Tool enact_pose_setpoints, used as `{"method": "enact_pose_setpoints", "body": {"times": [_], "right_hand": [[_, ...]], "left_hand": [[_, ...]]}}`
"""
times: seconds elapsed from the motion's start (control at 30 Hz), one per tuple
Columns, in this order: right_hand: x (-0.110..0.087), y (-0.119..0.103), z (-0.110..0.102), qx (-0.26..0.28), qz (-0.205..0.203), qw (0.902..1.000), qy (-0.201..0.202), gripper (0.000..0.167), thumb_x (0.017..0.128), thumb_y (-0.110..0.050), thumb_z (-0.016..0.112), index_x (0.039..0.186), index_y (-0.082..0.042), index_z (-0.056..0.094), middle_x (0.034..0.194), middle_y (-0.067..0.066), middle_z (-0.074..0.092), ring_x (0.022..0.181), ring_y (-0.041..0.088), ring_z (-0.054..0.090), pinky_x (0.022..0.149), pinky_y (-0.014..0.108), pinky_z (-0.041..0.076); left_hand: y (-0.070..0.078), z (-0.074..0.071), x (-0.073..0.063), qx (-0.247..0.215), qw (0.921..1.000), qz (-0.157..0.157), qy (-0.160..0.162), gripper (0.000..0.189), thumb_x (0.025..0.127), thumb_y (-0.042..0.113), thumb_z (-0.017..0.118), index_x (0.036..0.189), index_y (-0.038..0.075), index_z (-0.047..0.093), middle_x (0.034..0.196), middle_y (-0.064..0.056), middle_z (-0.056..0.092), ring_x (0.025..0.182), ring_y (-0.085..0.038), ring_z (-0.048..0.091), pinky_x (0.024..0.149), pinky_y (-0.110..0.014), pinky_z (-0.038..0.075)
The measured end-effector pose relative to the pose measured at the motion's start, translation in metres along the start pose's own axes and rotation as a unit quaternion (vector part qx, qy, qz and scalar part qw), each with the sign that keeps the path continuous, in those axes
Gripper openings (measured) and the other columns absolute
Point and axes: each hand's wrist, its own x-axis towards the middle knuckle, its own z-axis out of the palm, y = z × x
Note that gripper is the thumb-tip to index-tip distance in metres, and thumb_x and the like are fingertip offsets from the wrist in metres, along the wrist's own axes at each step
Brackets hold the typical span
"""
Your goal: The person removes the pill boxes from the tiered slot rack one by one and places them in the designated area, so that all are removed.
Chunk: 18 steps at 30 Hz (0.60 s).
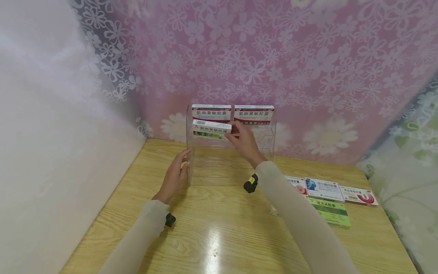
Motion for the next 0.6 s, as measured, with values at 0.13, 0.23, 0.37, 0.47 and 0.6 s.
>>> {"method": "enact_pose_setpoints", "body": {"times": [0.13, 0.23, 0.37, 0.47, 0.6], "right_hand": [[-0.008, -0.003, -0.019, -0.007, -0.009, 0.9996, 0.025, 0.047, 0.11, -0.021, 0.069, 0.154, -0.009, 0.056, 0.133, 0.017, 0.068, 0.128, 0.035, 0.068, 0.108, 0.052, 0.06], [-0.015, -0.003, -0.038, -0.002, -0.012, 0.9993, 0.036, 0.049, 0.111, -0.024, 0.068, 0.156, -0.012, 0.055, 0.137, 0.015, 0.066, 0.13, 0.034, 0.066, 0.109, 0.054, 0.058], [-0.031, 0.0, -0.067, -0.001, -0.015, 0.9984, 0.054, 0.051, 0.111, -0.028, 0.067, 0.159, -0.015, 0.054, 0.144, 0.013, 0.063, 0.131, 0.032, 0.063, 0.111, 0.055, 0.056], [-0.046, 0.007, -0.092, -0.01, -0.019, 0.997, 0.075, 0.051, 0.112, -0.029, 0.067, 0.159, -0.017, 0.054, 0.145, 0.011, 0.064, 0.129, 0.029, 0.064, 0.108, 0.05, 0.058], [-0.073, 0.02, -0.125, -0.033, -0.012, 0.9943, 0.101, 0.053, 0.112, -0.03, 0.066, 0.162, -0.021, 0.051, 0.147, 0.009, 0.063, 0.127, 0.025, 0.063, 0.104, 0.031, 0.057]], "left_hand": [[-0.005, 0.003, 0.0, 0.005, 1.0, 0.002, 0.001, 0.057, 0.114, 0.007, 0.056, 0.168, 0.02, 0.04, 0.172, -0.014, 0.042, 0.142, -0.044, 0.06, 0.103, -0.061, 0.061], [-0.008, 0.003, 0.0, 0.004, 1.0, 0.0, -0.001, 0.057, 0.115, 0.01, 0.054, 0.168, 0.022, 0.039, 0.173, -0.013, 0.041, 0.143, -0.043, 0.059, 0.104, -0.061, 0.061], [-0.009, 0.003, 0.0, -0.001, 1.0, -0.006, -0.005, 0.056, 0.115, 0.011, 0.054, 0.168, 0.02, 0.039, 0.173, -0.011, 0.04, 0.145, -0.044, 0.057, 0.106, -0.062, 0.06], [-0.009, 0.003, 0.0, -0.004, 0.9999, -0.01, -0.009, 0.056, 0.116, 0.012, 0.054, 0.169, 0.02, 0.039, 0.174, -0.01, 0.039, 0.146, -0.043, 0.057, 0.107, -0.062, 0.059], [-0.009, 0.003, -0.001, -0.007, 0.9999, -0.01, -0.011, 0.056, 0.116, 0.015, 0.053, 0.169, 0.025, 0.038, 0.174, -0.009, 0.039, 0.146, -0.042, 0.056, 0.107, -0.062, 0.059]]}}
